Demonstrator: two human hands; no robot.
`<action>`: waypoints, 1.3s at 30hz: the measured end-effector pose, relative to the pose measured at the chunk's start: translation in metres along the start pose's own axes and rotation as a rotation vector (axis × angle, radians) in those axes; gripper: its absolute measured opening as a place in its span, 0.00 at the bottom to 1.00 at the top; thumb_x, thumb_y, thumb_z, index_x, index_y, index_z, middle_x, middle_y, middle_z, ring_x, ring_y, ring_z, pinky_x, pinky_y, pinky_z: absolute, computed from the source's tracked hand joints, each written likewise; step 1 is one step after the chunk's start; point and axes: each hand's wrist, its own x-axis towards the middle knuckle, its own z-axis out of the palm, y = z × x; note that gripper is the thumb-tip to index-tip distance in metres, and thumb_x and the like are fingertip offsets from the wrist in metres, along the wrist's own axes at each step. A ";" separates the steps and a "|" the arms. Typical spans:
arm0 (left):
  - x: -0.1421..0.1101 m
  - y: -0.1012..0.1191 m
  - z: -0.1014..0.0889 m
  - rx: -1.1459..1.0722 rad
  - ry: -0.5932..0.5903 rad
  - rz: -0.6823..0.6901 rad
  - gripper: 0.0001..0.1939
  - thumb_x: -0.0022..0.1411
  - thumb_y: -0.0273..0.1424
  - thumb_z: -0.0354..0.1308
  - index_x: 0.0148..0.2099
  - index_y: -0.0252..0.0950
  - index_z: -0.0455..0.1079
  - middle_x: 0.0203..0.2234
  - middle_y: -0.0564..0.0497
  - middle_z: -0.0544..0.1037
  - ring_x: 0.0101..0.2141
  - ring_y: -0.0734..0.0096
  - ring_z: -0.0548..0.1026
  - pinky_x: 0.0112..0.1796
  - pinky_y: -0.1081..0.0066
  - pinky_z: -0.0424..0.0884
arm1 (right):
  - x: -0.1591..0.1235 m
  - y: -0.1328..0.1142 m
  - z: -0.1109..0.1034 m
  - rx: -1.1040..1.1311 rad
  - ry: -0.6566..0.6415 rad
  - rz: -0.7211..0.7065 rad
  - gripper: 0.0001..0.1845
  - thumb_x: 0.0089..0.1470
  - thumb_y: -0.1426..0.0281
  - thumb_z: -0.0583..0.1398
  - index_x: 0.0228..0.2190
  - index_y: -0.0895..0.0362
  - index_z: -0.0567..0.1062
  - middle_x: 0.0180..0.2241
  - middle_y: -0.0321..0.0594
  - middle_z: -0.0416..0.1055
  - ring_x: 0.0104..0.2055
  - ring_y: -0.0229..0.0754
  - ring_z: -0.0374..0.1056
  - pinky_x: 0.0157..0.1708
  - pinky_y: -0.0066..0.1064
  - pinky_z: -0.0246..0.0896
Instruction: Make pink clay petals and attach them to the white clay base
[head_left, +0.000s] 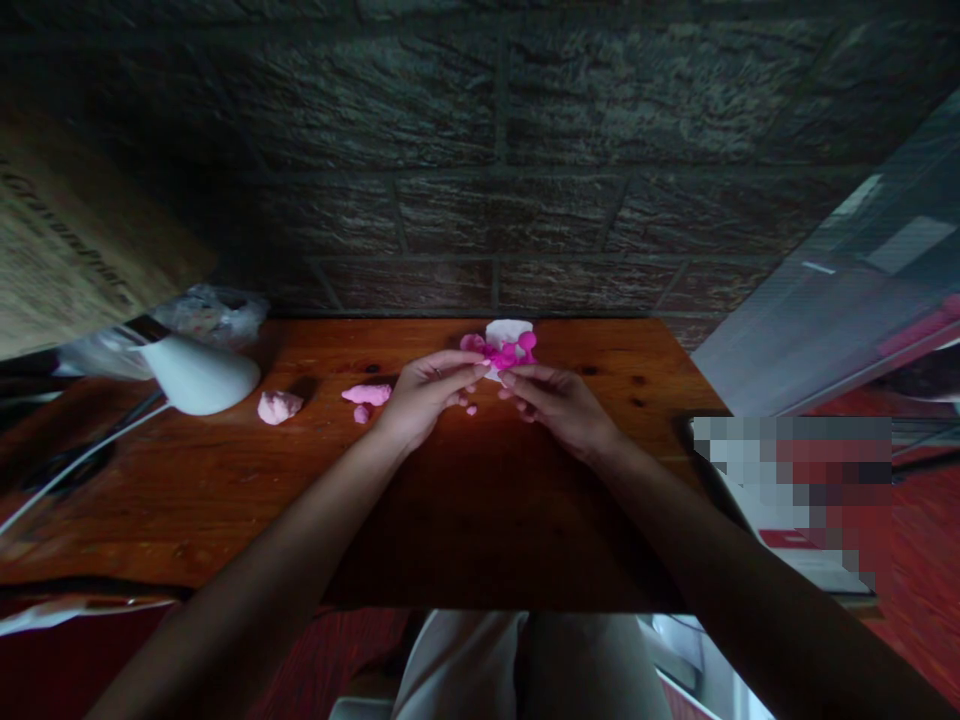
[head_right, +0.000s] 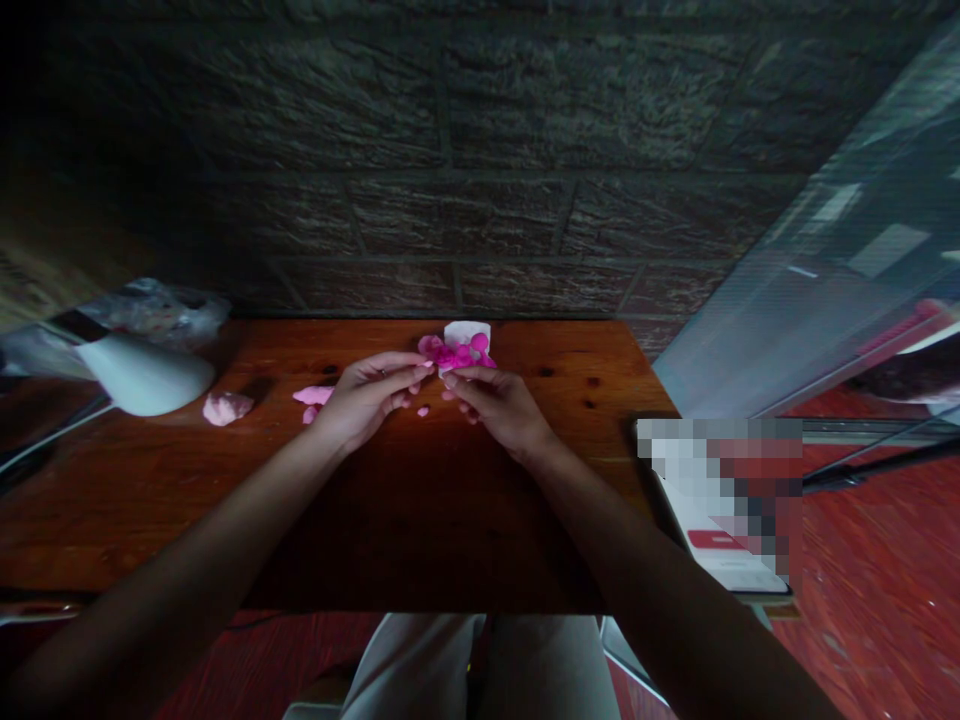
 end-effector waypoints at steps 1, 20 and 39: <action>0.000 0.000 0.000 0.002 0.003 0.000 0.13 0.43 0.29 0.77 0.35 0.38 0.84 0.27 0.52 0.81 0.26 0.81 0.73 0.24 0.82 0.68 | 0.000 0.000 0.000 0.012 0.006 0.012 0.20 0.44 0.54 0.74 0.36 0.54 0.85 0.30 0.38 0.80 0.26 0.33 0.63 0.26 0.27 0.57; 0.001 -0.001 -0.001 0.028 0.036 -0.012 0.11 0.46 0.28 0.75 0.36 0.39 0.84 0.30 0.51 0.82 0.27 0.80 0.73 0.26 0.80 0.68 | 0.000 -0.001 0.001 -0.050 0.061 0.055 0.16 0.39 0.58 0.75 0.30 0.53 0.86 0.27 0.37 0.78 0.28 0.35 0.65 0.28 0.29 0.58; 0.000 -0.002 -0.003 0.052 0.018 0.010 0.13 0.47 0.29 0.75 0.37 0.37 0.83 0.31 0.50 0.82 0.27 0.79 0.73 0.27 0.79 0.69 | -0.001 -0.003 0.000 -0.103 0.033 -0.072 0.22 0.41 0.50 0.74 0.30 0.54 0.84 0.27 0.37 0.78 0.30 0.38 0.69 0.32 0.32 0.65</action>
